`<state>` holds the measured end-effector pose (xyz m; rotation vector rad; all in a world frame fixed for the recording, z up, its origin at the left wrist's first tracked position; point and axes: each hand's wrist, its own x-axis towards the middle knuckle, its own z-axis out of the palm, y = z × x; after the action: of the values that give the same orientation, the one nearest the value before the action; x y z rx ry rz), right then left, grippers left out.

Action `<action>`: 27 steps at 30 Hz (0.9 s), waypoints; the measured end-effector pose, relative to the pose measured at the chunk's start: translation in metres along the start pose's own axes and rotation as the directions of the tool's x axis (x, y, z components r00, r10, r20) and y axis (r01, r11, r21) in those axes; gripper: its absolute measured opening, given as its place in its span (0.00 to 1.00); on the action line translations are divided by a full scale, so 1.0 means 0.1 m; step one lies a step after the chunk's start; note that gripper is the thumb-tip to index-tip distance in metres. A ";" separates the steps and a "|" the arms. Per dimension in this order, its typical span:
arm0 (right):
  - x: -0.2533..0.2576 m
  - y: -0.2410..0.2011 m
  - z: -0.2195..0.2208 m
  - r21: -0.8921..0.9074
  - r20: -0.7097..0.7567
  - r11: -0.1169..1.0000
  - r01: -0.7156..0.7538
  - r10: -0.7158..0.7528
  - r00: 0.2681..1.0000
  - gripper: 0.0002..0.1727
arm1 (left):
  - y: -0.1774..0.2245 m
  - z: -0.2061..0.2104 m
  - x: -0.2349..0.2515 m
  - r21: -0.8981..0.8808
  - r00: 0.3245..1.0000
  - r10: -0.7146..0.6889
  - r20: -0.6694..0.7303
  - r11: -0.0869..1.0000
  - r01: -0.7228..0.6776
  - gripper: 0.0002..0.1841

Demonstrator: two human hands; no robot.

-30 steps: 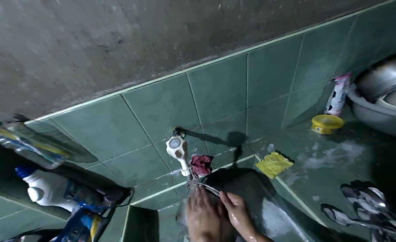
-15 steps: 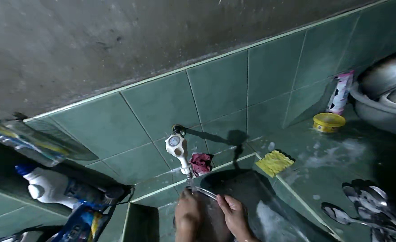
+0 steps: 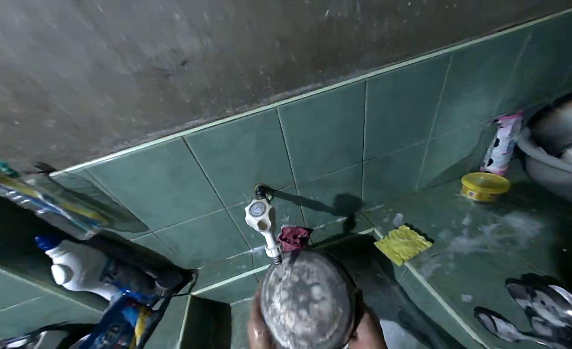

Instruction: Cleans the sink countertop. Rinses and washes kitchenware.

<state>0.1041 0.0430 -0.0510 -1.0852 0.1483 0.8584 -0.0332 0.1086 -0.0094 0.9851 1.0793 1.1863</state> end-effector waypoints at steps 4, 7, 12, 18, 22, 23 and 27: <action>-0.07 0.21 0.08 -0.046 -0.086 0.991 -0.124 0.119 0.989 0.27 | -0.64 0.26 -0.35 0.046 0.955 0.280 -0.098 0.960 -0.277 0.41; -0.25 0.11 0.11 -0.078 -0.057 0.974 -0.211 0.207 0.977 0.24 | -0.63 0.21 -0.27 0.351 0.861 0.489 -0.142 0.838 -0.418 0.41; -0.07 0.23 0.00 -0.056 0.094 0.985 -0.166 0.170 0.981 0.16 | 0.01 -0.21 0.04 0.369 0.978 0.042 -0.207 0.929 0.039 0.22; 0.02 0.24 0.35 -0.480 0.159 0.873 0.091 -0.016 0.987 0.21 | 0.08 -0.11 -0.11 0.209 0.902 0.170 -0.398 0.974 -0.091 0.22; -0.35 0.30 0.56 -0.430 0.557 0.740 0.517 -0.233 0.797 0.26 | 0.16 -0.14 -0.08 0.255 0.902 0.216 -0.374 0.959 -0.123 0.27; -0.33 0.32 0.63 -0.379 0.606 0.708 0.596 -0.297 0.738 0.22 | 0.17 -0.17 -0.08 0.274 0.908 0.230 -0.349 0.952 -0.135 0.29; -0.18 0.08 1.10 -0.420 0.681 0.812 0.405 -0.014 0.733 0.11 | 0.27 -0.36 -0.18 0.388 0.915 0.327 -0.237 0.895 -0.219 0.34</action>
<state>0.0548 0.1247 0.0063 -1.2275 -0.8681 1.0444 -0.0750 0.0948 0.0109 1.3012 1.4650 1.4347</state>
